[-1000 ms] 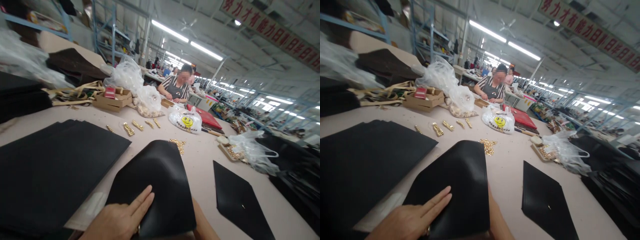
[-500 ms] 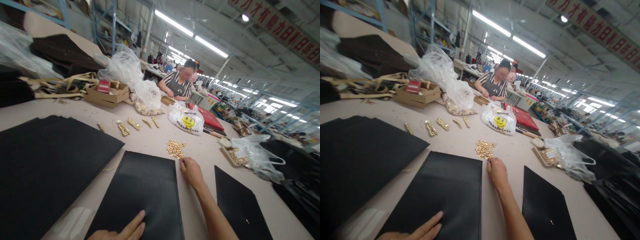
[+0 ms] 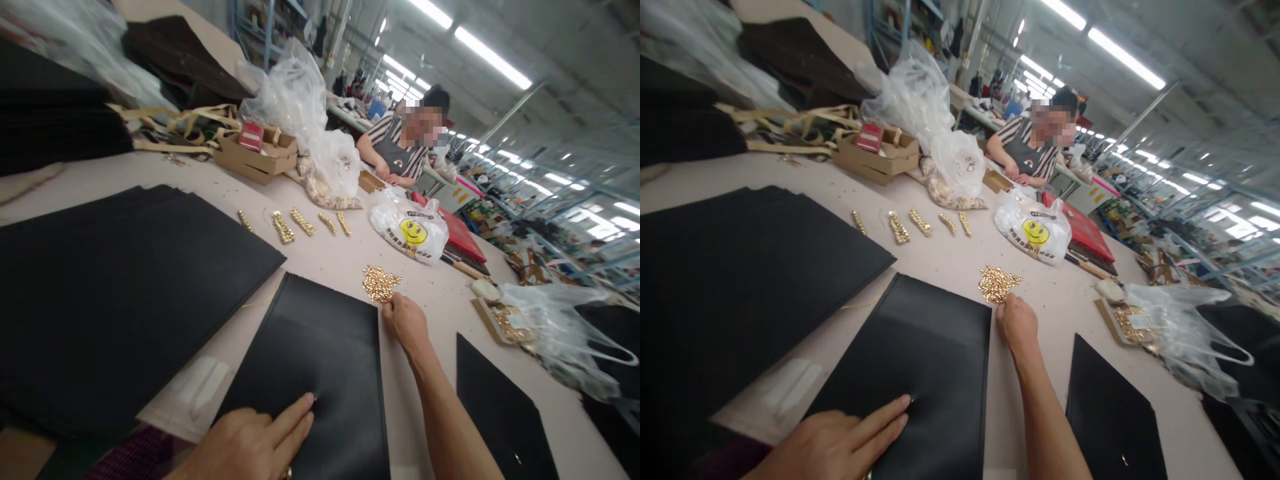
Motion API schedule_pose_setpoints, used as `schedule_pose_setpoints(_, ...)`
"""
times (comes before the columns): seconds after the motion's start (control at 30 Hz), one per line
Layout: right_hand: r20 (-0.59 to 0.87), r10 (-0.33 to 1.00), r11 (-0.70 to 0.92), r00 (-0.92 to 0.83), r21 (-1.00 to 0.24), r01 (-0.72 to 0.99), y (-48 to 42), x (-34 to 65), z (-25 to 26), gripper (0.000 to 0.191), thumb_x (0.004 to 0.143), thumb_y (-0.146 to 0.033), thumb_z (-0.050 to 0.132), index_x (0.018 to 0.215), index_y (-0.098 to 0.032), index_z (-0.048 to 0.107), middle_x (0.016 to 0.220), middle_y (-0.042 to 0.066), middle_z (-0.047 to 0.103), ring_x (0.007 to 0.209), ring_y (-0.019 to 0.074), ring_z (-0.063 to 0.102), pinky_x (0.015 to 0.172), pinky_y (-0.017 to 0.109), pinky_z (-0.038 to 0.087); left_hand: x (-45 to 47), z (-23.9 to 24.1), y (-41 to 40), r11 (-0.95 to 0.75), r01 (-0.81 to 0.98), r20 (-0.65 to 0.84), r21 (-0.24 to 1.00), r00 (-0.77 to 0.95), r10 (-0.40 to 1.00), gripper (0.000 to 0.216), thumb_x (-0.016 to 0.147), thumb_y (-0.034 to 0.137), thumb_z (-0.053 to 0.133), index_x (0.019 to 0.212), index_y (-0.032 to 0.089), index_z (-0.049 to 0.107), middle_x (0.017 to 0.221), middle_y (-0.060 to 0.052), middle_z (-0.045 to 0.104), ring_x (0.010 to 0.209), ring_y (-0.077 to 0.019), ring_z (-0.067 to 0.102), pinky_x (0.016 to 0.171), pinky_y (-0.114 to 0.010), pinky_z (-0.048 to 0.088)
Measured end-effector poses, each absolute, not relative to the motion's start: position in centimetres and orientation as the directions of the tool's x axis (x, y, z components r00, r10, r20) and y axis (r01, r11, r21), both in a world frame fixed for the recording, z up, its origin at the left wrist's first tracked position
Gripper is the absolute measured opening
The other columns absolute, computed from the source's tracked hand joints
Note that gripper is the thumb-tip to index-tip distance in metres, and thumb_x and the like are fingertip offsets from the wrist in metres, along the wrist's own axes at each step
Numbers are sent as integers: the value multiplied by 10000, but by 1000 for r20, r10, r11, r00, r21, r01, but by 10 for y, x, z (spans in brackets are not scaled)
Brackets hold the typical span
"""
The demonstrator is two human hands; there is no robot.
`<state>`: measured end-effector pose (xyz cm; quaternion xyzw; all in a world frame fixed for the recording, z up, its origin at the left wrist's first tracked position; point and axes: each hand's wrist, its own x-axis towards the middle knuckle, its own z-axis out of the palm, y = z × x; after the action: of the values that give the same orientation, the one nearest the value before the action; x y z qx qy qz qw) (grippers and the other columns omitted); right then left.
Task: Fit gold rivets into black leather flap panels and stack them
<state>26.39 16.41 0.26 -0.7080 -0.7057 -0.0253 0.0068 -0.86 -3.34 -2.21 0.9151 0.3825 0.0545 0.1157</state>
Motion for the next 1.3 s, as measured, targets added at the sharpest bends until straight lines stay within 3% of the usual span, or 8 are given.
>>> schedule_pose_setpoints(0.07, 24, 999, 29, -28, -50, 998, 152, 266, 8, 266, 933, -234, 449, 947, -123, 689, 893, 129, 718, 854, 236, 680, 791, 328, 478, -9, -8, -35, -650, 700, -57, 294, 692, 720, 710, 706, 153, 677, 1393, 141, 500, 1499, -117, 430, 861, -251, 700, 694, -365, 580)
schedule_pose_setpoints(0.13, -36, 998, 45, -59, -309, 950, 129, 262, 12, 282, 936, -330, 483, 946, -151, 701, 816, 65, 715, 764, 192, 683, 741, 290, 513, -9, -3, -36, -647, 699, -67, 305, 694, 717, 700, 734, 208, 692, 1401, 147, 490, 1507, -112, 422, 885, -255, 694, 710, -370, 576)
schedule_pose_setpoints(0.23, -171, 978, -55, -122, -769, 637, 82, 244, 13, 330, 841, -458, 636, 918, -148, 720, 732, 36, 690, 649, 178, 666, 617, 277, 544, -9, -7, -38, -667, 684, -22, 293, 703, 711, 657, 794, 250, 654, 1411, 117, 468, 1498, -138, 434, 871, -251, 690, 705, -377, 570)
schedule_pose_setpoints(0.3, -236, 956, -123, -174, -860, 495, 52, 228, 10, 317, 786, -455, 707, 875, -152, 735, 712, 31, 679, 607, 170, 650, 573, 273, 535, -9, -12, -38, -666, 681, 1, 304, 699, 715, 643, 796, 259, 654, 1396, 105, 478, 1482, -156, 457, 869, -252, 687, 708, -383, 565)
schedule_pose_setpoints(0.47, -177, 926, 84, -334, -764, 639, 14, 201, 2, 145, 871, -303, 651, 857, -213, 764, 744, 19, 692, 672, 155, 643, 621, 257, 484, -11, -18, -41, -653, 671, 48, 350, 684, 728, 627, 803, 271, 660, 1384, 118, 480, 1462, -154, 488, 900, -257, 686, 728, -390, 561)
schedule_pose_setpoints(0.73, -1, 860, 444, -510, -491, 750, 1, 188, 1, 214, 931, -144, 525, 900, -204, 728, 805, 42, 671, 754, 172, 626, 696, 260, 452, -12, -26, -43, -694, 652, 156, 306, 684, 712, 535, 837, 261, 607, 1340, 107, 513, 1390, -143, 564, 853, -246, 683, 662, -380, 549)
schedule_pose_setpoints(1.1, -336, 913, -15, -230, -592, 806, 21, 180, 13, 121, 795, -254, 651, 713, -212, 731, 676, -6, 684, 635, 156, 591, 590, 250, 394, -13, -27, -43, -702, 644, 175, 304, 687, 706, 496, 882, 272, 536, 1347, 101, 506, 1381, -128, 573, 838, -232, 676, 645, -370, 545)
schedule_pose_setpoints(1.3, -435, 865, -65, -250, -591, 804, 34, 182, 10, 90, 766, -243, 640, 706, -188, 677, 591, -22, 602, 556, 123, 516, 516, 225, 357, -13, -26, -42, -705, 644, 173, 295, 690, 703, 453, 901, 260, 490, 1322, 103, 545, 1398, -133, 558, 784, -216, 679, 612, -359, 543)
